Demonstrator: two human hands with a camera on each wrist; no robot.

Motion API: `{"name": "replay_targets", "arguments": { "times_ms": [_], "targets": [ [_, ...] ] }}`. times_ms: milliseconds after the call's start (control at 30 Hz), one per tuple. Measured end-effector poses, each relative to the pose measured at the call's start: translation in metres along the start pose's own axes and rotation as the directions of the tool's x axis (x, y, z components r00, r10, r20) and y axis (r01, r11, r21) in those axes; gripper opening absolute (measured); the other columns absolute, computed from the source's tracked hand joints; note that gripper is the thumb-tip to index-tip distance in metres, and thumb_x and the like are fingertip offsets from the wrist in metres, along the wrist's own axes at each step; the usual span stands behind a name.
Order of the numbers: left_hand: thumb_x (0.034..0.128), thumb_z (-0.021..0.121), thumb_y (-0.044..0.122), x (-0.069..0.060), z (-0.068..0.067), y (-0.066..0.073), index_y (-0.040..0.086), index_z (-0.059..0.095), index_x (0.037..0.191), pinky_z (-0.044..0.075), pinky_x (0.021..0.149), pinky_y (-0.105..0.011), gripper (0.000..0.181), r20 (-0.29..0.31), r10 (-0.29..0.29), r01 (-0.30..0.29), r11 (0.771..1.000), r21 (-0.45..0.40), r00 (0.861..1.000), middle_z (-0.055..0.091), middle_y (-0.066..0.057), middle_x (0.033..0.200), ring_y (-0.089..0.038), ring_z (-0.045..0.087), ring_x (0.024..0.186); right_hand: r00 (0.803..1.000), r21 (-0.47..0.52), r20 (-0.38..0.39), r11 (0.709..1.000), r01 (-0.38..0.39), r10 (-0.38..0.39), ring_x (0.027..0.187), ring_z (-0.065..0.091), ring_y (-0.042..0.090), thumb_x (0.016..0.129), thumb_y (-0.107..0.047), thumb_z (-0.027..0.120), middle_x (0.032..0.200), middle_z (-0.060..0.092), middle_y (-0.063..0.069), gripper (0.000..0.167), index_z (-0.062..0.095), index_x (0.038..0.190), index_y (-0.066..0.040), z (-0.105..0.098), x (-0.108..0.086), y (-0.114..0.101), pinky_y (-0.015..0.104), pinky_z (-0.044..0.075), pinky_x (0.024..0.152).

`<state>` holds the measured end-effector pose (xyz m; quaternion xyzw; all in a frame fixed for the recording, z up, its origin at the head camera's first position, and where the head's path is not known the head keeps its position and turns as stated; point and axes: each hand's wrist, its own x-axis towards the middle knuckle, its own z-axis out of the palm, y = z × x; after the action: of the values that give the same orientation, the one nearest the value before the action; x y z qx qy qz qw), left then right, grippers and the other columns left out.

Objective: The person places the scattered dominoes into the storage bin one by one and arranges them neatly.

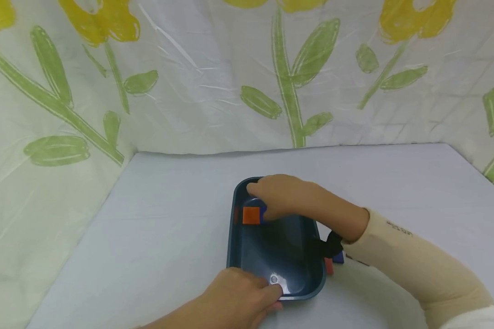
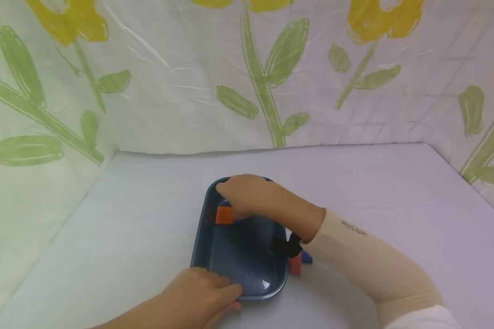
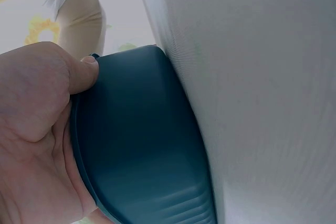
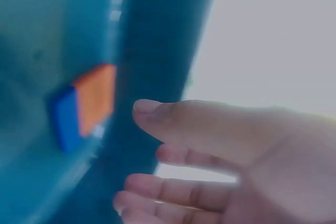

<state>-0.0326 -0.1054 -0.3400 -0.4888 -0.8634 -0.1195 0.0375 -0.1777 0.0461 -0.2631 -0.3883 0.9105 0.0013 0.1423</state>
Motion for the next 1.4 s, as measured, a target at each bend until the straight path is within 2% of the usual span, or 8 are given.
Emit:
{"name": "replay_targets", "arguments": {
  "times_ms": [200, 500, 633, 800, 933, 1133, 1267, 1400],
  "targets": [
    [0.1029, 0.058, 0.034, 0.001, -0.002, 0.001, 0.020, 0.063, 0.090, 0.023, 0.045, -0.010, 0.019, 0.044, -0.018, 0.018, 1.000, 0.001, 0.999, 0.035, 0.014, 0.053, 0.004, 0.028, 0.045, 0.996, 0.056, -0.086, 0.998, -0.004, 0.009, 0.088, 0.060, 0.018, 0.086, -0.020, 0.080, 0.099, 0.065, 0.001, 0.034, 0.064, 0.114, -0.011, -0.012, -0.042, 0.013, 0.037, 0.052, 0.082],
    [0.1037, 0.055, 0.038, 0.002, -0.004, 0.002, 0.023, 0.063, 0.091, 0.025, 0.047, -0.011, 0.022, 0.120, -0.066, 0.066, 0.998, 0.007, 0.991, 0.036, 0.015, 0.053, 0.003, 0.031, 0.045, 0.979, 0.022, -0.131, 0.988, -0.153, 0.155, 0.090, 0.066, 0.023, 0.086, -0.021, 0.080, 0.105, 0.069, 0.008, 0.036, 0.066, 0.116, -0.007, -0.004, -0.091, 0.032, 0.043, 0.055, 0.077],
    [0.1041, 0.055, 0.037, 0.002, -0.004, 0.002, 0.022, 0.062, 0.089, 0.024, 0.047, -0.011, 0.022, 0.100, -0.057, 0.057, 0.998, 0.001, 0.993, 0.036, 0.015, 0.053, 0.003, 0.030, 0.046, 0.962, -0.008, -0.115, 0.968, -0.249, 0.247, 0.077, 0.065, 0.021, 0.085, -0.023, 0.082, 0.093, 0.069, 0.006, 0.036, 0.066, 0.112, -0.005, 0.007, -0.100, 0.043, 0.040, 0.055, 0.065],
    [0.1041, 0.055, 0.035, 0.001, -0.003, 0.002, 0.021, 0.060, 0.087, 0.024, 0.047, -0.011, 0.023, 0.069, -0.041, 0.041, 0.999, 0.003, 0.997, 0.034, 0.015, 0.053, 0.003, 0.028, 0.046, 0.929, -0.044, -0.037, 0.928, -0.370, 0.368, 0.059, 0.056, 0.016, 0.087, -0.031, 0.079, 0.068, 0.058, 0.001, 0.038, 0.064, 0.105, -0.001, 0.023, -0.110, 0.058, 0.036, 0.051, 0.053],
    [0.1042, 0.054, 0.036, 0.002, -0.004, 0.002, 0.021, 0.060, 0.087, 0.024, 0.047, -0.012, 0.023, 0.088, -0.050, 0.050, 0.999, 0.009, 0.995, 0.035, 0.015, 0.053, 0.003, 0.028, 0.045, 0.903, -0.065, 0.032, 0.902, -0.427, 0.429, 0.056, 0.053, 0.016, 0.089, -0.036, 0.076, 0.062, 0.053, 0.001, 0.037, 0.066, 0.097, -0.001, 0.038, -0.114, 0.067, 0.034, 0.047, 0.052],
    [0.1044, 0.054, 0.036, 0.002, -0.004, 0.002, 0.021, 0.059, 0.086, 0.024, 0.046, -0.012, 0.024, 0.090, -0.050, 0.050, 0.999, 0.010, 0.995, 0.034, 0.015, 0.053, 0.002, 0.028, 0.045, 0.879, -0.031, 0.113, 0.885, -0.464, 0.464, 0.056, 0.051, 0.017, 0.092, -0.040, 0.071, 0.059, 0.051, 0.002, 0.034, 0.065, 0.083, -0.007, 0.059, -0.114, 0.074, 0.032, 0.040, 0.052],
    [0.1038, 0.056, 0.034, 0.001, -0.002, 0.001, 0.020, 0.057, 0.083, 0.021, 0.045, -0.012, 0.025, 0.044, -0.031, 0.030, 0.999, 0.011, 0.999, 0.031, 0.014, 0.053, 0.002, 0.024, 0.045, 0.880, -0.014, 0.120, 0.887, -0.461, 0.459, 0.057, 0.051, 0.017, 0.093, -0.034, 0.069, 0.061, 0.051, 0.002, 0.029, 0.067, 0.087, -0.006, 0.067, -0.112, 0.076, 0.032, 0.041, 0.054],
    [0.1036, 0.056, 0.033, 0.001, -0.001, 0.000, 0.020, 0.057, 0.082, 0.020, 0.044, -0.013, 0.025, 0.022, -0.021, 0.021, 1.000, 0.019, 1.000, 0.030, 0.014, 0.053, 0.002, 0.023, 0.045, 0.897, -0.019, 0.097, 0.902, -0.432, 0.432, 0.059, 0.051, 0.018, 0.091, -0.027, 0.072, 0.064, 0.052, 0.002, 0.024, 0.067, 0.092, -0.003, 0.070, -0.112, 0.079, 0.033, 0.044, 0.055]
  ]
}}
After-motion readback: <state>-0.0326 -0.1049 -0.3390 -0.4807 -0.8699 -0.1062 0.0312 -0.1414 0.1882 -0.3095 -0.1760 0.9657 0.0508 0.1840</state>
